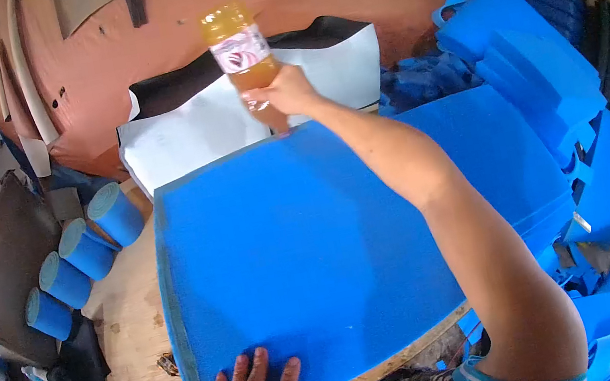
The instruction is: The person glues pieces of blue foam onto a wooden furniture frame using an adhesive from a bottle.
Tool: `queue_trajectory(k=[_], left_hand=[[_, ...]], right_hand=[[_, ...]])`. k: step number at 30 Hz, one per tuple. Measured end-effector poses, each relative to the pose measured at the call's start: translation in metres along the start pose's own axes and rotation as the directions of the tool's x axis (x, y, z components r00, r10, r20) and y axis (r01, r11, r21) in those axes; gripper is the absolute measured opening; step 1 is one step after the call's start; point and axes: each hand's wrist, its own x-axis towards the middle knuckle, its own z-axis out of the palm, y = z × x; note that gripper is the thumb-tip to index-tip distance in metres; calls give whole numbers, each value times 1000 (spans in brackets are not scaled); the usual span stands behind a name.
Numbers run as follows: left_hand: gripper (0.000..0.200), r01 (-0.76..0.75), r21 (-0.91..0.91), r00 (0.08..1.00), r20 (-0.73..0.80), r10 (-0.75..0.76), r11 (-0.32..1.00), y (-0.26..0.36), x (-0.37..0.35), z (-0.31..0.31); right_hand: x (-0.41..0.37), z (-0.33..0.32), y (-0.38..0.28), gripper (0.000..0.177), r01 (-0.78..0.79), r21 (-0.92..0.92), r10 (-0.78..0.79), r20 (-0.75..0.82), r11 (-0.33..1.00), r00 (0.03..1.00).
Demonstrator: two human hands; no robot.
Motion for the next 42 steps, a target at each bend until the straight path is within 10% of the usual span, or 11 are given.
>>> queue_trajectory(k=[19,31,39,42], left_hand=[[79,103,77,994,-49,-99,992,14,3,12],[78,165,65,985,-63,-161,984,18,2,13],[76,179,73,984,-37,-177,981,18,0,16],[76,168,88,986,-37,-165,982,13,-2,16]], right_hand=[[2,-86,82,49,2,-113,-9,-61,994,998],[-46,-119,83,41,-180,496,218,-19,850,976],[-42,-102,98,38,-145,270,216,-256,952,942],[-98,-140,61,31,-194,681,298,-37,706,954]])
